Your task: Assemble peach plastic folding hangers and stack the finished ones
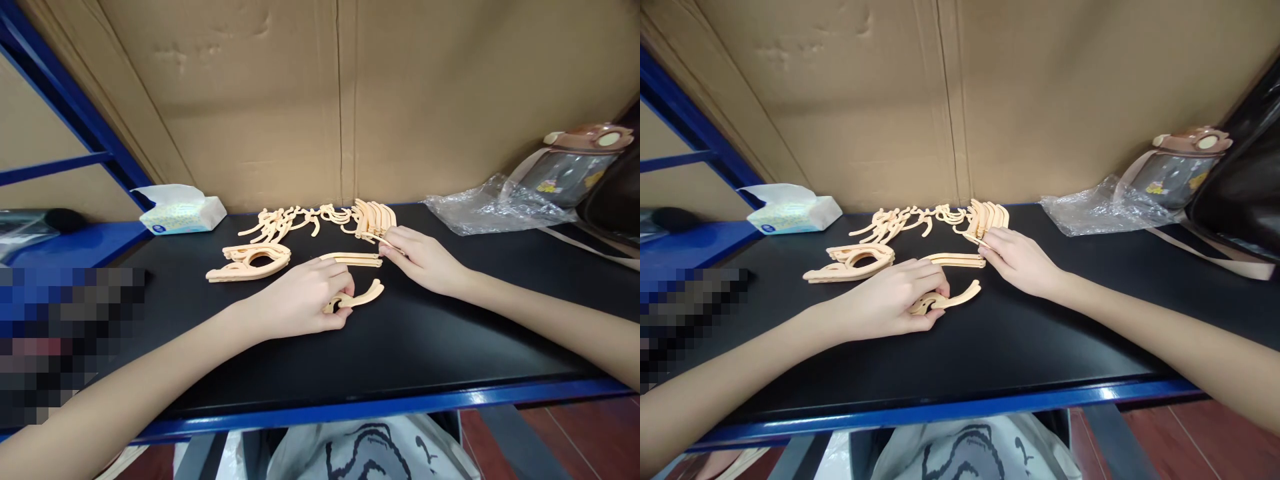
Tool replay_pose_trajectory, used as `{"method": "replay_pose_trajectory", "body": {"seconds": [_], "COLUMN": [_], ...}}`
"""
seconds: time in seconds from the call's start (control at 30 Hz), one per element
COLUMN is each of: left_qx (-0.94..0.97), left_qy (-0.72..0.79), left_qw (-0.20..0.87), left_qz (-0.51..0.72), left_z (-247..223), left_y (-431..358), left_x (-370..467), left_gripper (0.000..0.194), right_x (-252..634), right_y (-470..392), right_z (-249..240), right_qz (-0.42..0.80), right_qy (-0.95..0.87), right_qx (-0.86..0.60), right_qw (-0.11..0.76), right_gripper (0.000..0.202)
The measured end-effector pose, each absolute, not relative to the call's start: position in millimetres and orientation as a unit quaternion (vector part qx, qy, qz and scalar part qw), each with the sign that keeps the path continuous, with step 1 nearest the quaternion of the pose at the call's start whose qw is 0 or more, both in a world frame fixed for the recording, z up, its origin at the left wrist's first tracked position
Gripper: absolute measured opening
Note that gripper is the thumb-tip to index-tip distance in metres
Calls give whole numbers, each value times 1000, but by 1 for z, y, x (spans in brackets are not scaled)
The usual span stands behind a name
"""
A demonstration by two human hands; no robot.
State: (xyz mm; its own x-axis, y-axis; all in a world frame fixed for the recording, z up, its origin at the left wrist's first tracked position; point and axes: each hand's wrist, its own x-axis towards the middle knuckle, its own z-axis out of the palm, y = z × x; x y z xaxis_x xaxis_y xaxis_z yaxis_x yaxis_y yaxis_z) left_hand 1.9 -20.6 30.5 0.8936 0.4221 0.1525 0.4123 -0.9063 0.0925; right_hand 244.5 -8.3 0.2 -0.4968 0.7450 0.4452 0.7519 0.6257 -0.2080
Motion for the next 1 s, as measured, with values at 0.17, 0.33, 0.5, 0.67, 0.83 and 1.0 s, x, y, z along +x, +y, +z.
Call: {"method": "replay_pose_trajectory", "body": {"seconds": [0.17,0.33,0.5,0.67,0.83,1.0], "left_qx": [970,974,978,980,980,981], "left_qy": [226,209,194,182,179,172], "left_qw": [29,9,-8,-30,-45,-60], "left_qz": [86,82,78,70,67,65], "left_z": [32,32,31,30,28,26], "left_y": [-19,-17,-15,-14,-17,-19], "left_x": [-2,-5,-6,-6,-4,-1], "left_gripper": [9,13,15,21,22,22], "right_x": [245,245,246,245,244,245], "right_y": [-8,-9,-8,-8,-6,-2], "right_z": [-1,-2,-2,-2,-4,-7], "right_qz": [-1,26,59,41,42,32], "right_qy": [-858,-854,-832,-840,-860,-873], "right_qx": [-453,-460,-492,-478,-450,-433], "right_qw": [241,243,248,254,239,220], "right_gripper": [29,30,30,27,29,25]}}
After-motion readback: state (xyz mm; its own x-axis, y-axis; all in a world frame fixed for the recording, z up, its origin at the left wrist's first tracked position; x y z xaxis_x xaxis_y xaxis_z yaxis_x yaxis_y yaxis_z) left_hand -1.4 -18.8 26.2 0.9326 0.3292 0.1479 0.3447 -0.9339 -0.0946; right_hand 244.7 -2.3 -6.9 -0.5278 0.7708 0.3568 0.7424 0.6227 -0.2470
